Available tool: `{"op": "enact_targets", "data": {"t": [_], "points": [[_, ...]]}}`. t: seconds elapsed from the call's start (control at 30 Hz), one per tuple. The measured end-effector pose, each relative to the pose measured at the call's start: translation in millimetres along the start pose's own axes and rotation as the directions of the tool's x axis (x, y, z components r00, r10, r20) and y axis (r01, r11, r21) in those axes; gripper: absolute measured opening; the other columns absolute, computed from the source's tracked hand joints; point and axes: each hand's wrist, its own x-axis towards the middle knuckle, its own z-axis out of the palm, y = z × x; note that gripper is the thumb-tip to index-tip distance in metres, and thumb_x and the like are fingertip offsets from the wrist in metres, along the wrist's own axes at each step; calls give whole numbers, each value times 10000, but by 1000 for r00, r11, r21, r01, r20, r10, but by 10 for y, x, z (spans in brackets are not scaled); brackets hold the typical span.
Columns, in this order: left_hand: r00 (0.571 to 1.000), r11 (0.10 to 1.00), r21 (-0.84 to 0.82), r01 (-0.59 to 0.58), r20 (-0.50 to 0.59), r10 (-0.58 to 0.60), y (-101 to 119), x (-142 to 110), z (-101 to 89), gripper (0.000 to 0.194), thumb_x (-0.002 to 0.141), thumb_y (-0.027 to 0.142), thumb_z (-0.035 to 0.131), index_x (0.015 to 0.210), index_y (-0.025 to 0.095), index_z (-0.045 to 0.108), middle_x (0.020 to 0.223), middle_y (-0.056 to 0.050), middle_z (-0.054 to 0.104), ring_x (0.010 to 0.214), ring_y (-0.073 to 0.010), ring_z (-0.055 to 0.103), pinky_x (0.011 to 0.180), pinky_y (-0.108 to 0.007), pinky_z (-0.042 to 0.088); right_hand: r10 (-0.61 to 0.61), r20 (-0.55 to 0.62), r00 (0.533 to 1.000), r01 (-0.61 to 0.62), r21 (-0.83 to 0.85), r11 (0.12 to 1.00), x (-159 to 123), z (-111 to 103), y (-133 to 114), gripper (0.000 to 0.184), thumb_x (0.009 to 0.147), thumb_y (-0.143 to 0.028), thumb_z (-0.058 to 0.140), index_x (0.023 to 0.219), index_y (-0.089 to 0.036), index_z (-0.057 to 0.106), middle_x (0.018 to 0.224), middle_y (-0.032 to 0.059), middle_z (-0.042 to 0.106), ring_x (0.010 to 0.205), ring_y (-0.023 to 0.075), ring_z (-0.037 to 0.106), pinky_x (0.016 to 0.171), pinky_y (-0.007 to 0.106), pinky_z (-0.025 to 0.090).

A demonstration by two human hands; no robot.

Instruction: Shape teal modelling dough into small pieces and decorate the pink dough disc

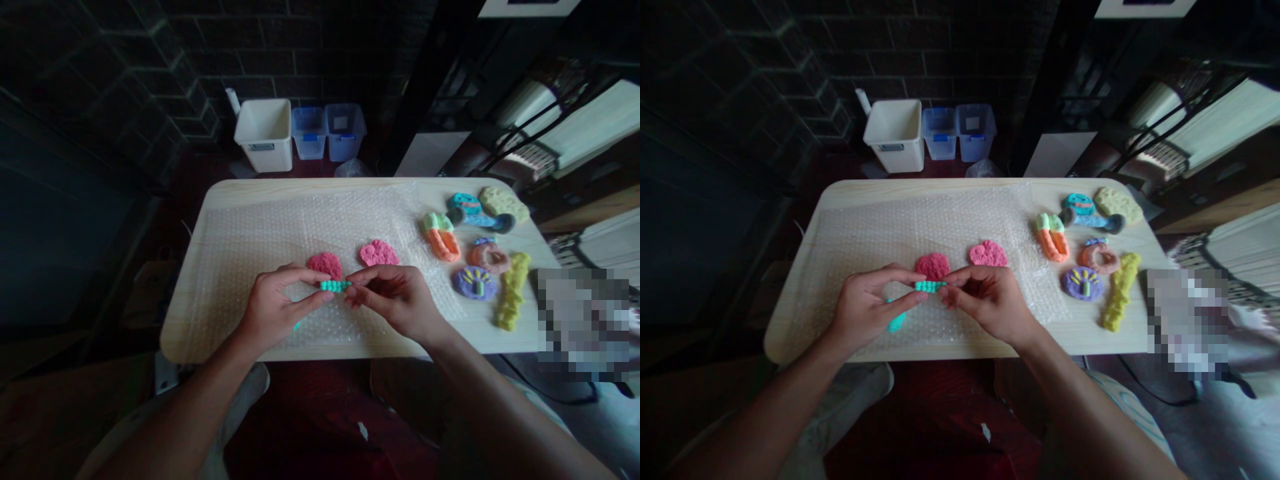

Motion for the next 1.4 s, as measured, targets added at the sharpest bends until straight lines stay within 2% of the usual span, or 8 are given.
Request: {"op": "enact_targets", "data": {"t": [0.3, 0.47, 0.63, 0.77, 0.93, 1.13, 1.27, 1.4], "points": [[999, 998, 31, -48, 6, 48, -55, -22, 66, 147, 890, 275, 855, 1031, 239, 835, 982, -39, 828, 895, -194, 774, 882, -332, 604, 25, 33, 999, -23, -45, 999, 21, -10, 53, 237, 820, -289, 906, 1005, -161, 831, 919, 76, 834, 771, 158, 737, 717, 279, 607], [998, 992, 122, -18, 63, 10, 4, -1, -133, 508, 855, 322, 860, 1324, 220, 694, 1152, -72, 797, 1072, -245, 749, 1008, -402, 574, 58, 17, 998, -52, -260, 964, 31, -165, 63, 287, 850, -382, 846, 1003, -142, 812, 877, 84, 808, 709, 165, 704, 654, 288, 575], [981, 949, 315, 22, 177, -81, 84, -166, -494, 513, 871, 281, 769, 1355, 213, 613, 1283, -99, 685, 1161, -273, 675, 994, -423, 563, 27, 12, 1000, -15, -567, 823, -11, -352, 45, 222, 887, -347, 755, 991, -154, 790, 823, 69, 794, 644, 166, 672, 587, 284, 523], [943, 908, 417, 33, 288, -167, 39, -382, -540, 627, 848, 255, 801, 1436, 266, 583, 1404, -95, 607, 1257, -286, 636, 1070, -434, 535, -77, 60, 995, 96, -747, 658, -56, -419, 45, 150, 923, -297, 725, 940, -174, 808, 765, 49, 757, 597, 151, 640, 565, 277, 474], [943, 927, 374, 39, 293, -158, -37, -403, -459, 259, 905, 212, 767, 1158, 243, 719, 1123, -43, 711, 1039, -226, 681, 923, -369, 548, -192, 37, 981, 137, -829, 542, -88, -336, 22, 160, 883, -312, 808, 955, -169, 808, 807, 60, 740, 569, 141, 587, 553, 294, 439], [957, 970, -38, 239, 178, -229, 62, -219, -294, 323, 850, 382, 876, 1038, 193, 694, 878, -2, 694, 799, -167, 639, 700, -266, 496, -275, 145, 950, 307, -585, 750, -170, 157, -181, 307, 964, -295, 766, 1247, -177, 765, 967, 82, 786, 715, 165, 705, 631, 286, 563], [961, 937, -246, 248, 188, -204, 112, -106, -176, 418, 803, 417, 920, 1087, 185, 720, 933, -27, 723, 840, -177, 662, 729, -270, 515, -402, 191, 896, 442, -491, 751, -146, 348, -253, 253, 990, -210, 727, 1237, -199, 781, 1032, 93, 800, 884, 198, 755, 792, 325, 613], [953, 932, -254, 258, 228, -201, 102, -63, -145, 488, 719, 452, 975, 1055, 178, 751, 907, -35, 734, 816, -185, 660, 707, -271, 506, -366, 194, 910, 413, -488, 769, -116, 322, -253, 206, 984, -222, 737, 1177, -189, 800, 1019, 102, 816, 871, 204, 775, 772, 318, 624]]}}
